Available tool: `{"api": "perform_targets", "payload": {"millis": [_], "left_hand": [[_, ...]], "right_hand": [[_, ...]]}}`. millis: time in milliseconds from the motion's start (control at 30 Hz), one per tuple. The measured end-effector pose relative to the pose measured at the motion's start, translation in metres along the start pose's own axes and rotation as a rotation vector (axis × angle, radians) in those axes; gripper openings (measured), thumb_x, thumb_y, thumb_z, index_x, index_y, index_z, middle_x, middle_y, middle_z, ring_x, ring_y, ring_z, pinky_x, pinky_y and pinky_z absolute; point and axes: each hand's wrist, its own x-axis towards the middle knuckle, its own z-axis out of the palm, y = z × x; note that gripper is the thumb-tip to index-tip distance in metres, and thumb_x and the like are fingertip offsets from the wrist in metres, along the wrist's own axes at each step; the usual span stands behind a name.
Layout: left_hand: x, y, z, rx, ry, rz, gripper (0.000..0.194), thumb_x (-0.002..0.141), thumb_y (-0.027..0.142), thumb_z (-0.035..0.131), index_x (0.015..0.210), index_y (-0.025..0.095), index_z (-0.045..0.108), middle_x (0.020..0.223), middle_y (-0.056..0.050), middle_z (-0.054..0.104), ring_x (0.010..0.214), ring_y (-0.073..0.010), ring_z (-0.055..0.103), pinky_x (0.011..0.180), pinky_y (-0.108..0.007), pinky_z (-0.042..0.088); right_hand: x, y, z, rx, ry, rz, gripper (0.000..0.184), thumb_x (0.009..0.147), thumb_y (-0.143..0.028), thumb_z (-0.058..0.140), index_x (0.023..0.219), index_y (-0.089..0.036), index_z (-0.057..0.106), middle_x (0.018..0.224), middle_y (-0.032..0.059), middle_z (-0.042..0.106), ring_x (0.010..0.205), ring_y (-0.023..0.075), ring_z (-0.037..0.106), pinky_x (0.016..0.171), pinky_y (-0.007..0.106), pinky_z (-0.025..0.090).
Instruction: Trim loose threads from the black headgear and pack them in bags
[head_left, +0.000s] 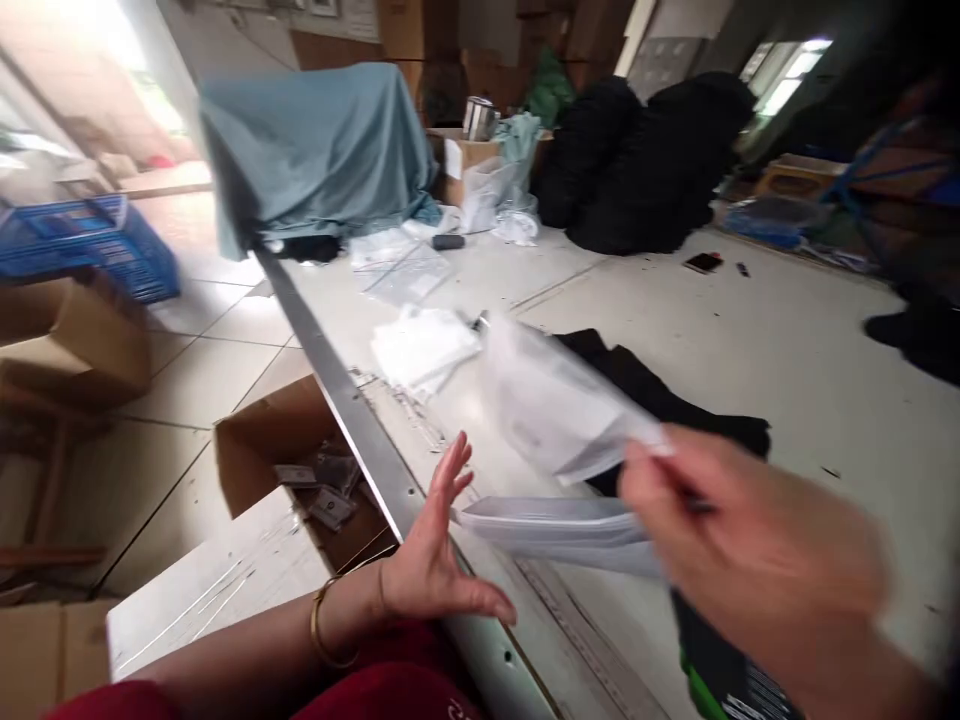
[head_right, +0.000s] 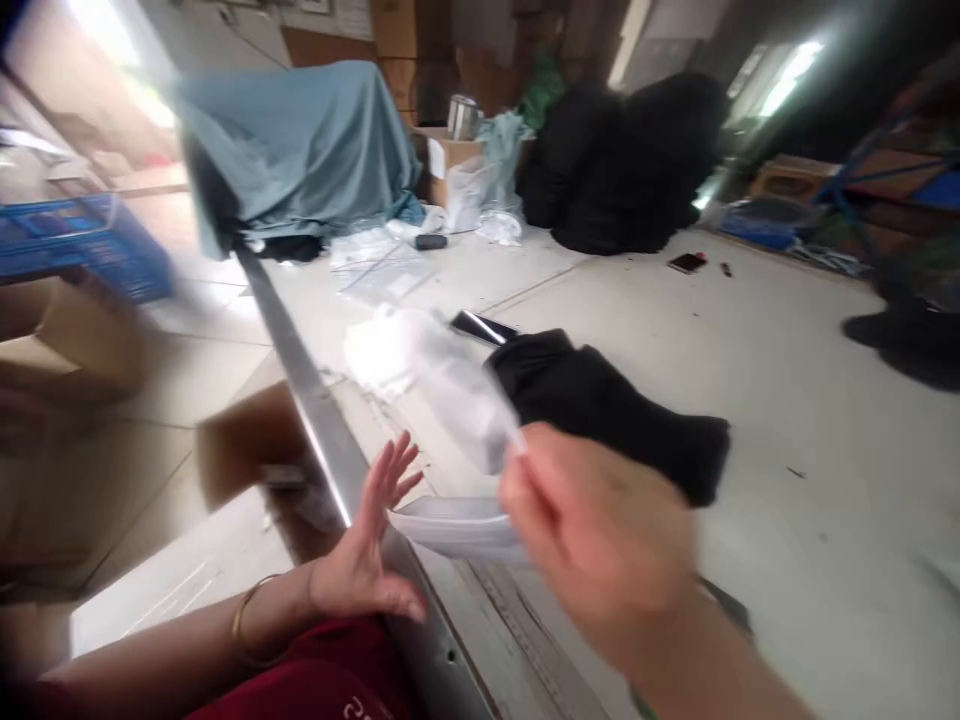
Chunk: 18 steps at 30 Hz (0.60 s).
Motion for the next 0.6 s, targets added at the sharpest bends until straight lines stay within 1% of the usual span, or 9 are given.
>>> {"api": "perform_targets", "payload": {"millis": [67, 133, 167, 233, 300, 400, 467, 500, 600], "left_hand": [[-0.004, 0.003, -0.015, -0.187, 0.128, -0.115, 0.120, 0.056, 0.065, 0.071, 0.143, 0.036, -0.006, 0.151, -0.016, 0.008, 0.131, -0.0386, 0.030, 0.097, -0.054, 0.040], [-0.016, -0.003, -0.046, -0.281, 0.215, -0.215, 0.118, 0.055, 0.058, 0.077, 0.143, 0.035, 0.001, 0.143, -0.017, 0.025, 0.116, -0.0338, 0.048, 0.090, -0.049, 0.047], [-0.023, -0.008, -0.065, -0.295, 0.247, -0.241, 0.118, 0.054, 0.055, 0.079, 0.142, 0.034, 0.005, 0.138, -0.017, 0.033, 0.109, -0.0310, 0.053, 0.088, -0.047, 0.049], [-0.041, -0.020, -0.107, -0.280, 0.315, -0.255, 0.116, 0.052, 0.049, 0.083, 0.141, 0.031, 0.012, 0.131, -0.015, 0.042, 0.100, -0.0275, 0.057, 0.084, -0.044, 0.051], [-0.058, -0.032, -0.150, -0.237, 0.369, -0.255, 0.112, 0.053, 0.046, 0.084, 0.141, 0.029, 0.017, 0.130, -0.015, 0.043, 0.098, -0.0269, 0.058, 0.081, -0.041, 0.052], [-0.079, -0.057, -0.209, -0.168, 0.444, -0.265, 0.106, 0.056, 0.045, 0.082, 0.141, 0.026, 0.022, 0.132, -0.017, 0.042, 0.100, -0.0288, 0.057, 0.080, -0.041, 0.052], [-0.090, -0.079, -0.242, -0.128, 0.482, -0.301, 0.105, 0.058, 0.044, 0.081, 0.142, 0.025, 0.020, 0.133, -0.018, 0.042, 0.105, -0.0303, 0.055, 0.082, -0.042, 0.051], [-0.096, -0.092, -0.257, -0.116, 0.488, -0.327, 0.105, 0.059, 0.044, 0.080, 0.143, 0.025, 0.019, 0.133, -0.018, 0.042, 0.107, -0.0309, 0.053, 0.082, -0.043, 0.051], [-0.112, -0.136, -0.288, -0.030, 0.448, -0.435, 0.100, 0.064, 0.045, 0.076, 0.143, 0.023, 0.019, 0.135, -0.018, 0.041, 0.117, -0.0320, 0.047, 0.089, -0.046, 0.047]], "right_hand": [[0.016, -0.046, 0.042, 0.045, -0.068, -0.144, 0.013, 0.087, -0.013, 0.051, 0.076, -0.018, 0.056, 0.054, -0.0031, 0.045, 0.047, 0.0097, 0.042, 0.049, 0.026, 0.033], [0.028, -0.081, 0.081, 0.148, -0.106, -0.246, 0.011, 0.087, -0.010, 0.049, 0.080, -0.016, 0.055, 0.055, -0.0032, 0.046, 0.048, 0.0089, 0.042, 0.050, 0.025, 0.034], [0.034, -0.094, 0.100, 0.207, -0.113, -0.266, 0.013, 0.086, -0.008, 0.048, 0.078, -0.016, 0.054, 0.055, -0.0037, 0.045, 0.048, 0.0086, 0.042, 0.049, 0.025, 0.034], [0.049, -0.114, 0.137, 0.301, -0.138, -0.269, 0.019, 0.086, -0.007, 0.046, 0.071, -0.018, 0.050, 0.053, -0.0045, 0.043, 0.047, 0.0083, 0.039, 0.047, 0.025, 0.033], [0.065, -0.132, 0.177, 0.355, -0.179, -0.296, 0.023, 0.088, -0.010, 0.043, 0.068, -0.019, 0.049, 0.053, -0.0042, 0.045, 0.048, 0.0087, 0.040, 0.046, 0.025, 0.033], [0.088, -0.156, 0.244, 0.397, -0.254, -0.351, 0.023, 0.091, -0.014, 0.037, 0.075, -0.019, 0.052, 0.058, -0.0025, 0.053, 0.051, 0.0095, 0.044, 0.049, 0.024, 0.036], [0.096, -0.167, 0.291, 0.399, -0.337, -0.322, 0.023, 0.092, -0.016, 0.034, 0.081, -0.018, 0.055, 0.063, -0.0017, 0.058, 0.054, 0.0096, 0.048, 0.053, 0.023, 0.038], [0.097, -0.170, 0.314, 0.372, -0.406, -0.263, 0.023, 0.092, -0.018, 0.034, 0.083, -0.019, 0.056, 0.065, -0.0012, 0.059, 0.056, 0.0097, 0.050, 0.055, 0.023, 0.038], [0.090, -0.168, 0.370, 0.197, -0.638, 0.014, 0.024, 0.092, -0.020, 0.035, 0.084, -0.019, 0.057, 0.074, 0.0019, 0.064, 0.066, 0.0123, 0.057, 0.062, 0.023, 0.039]]}}
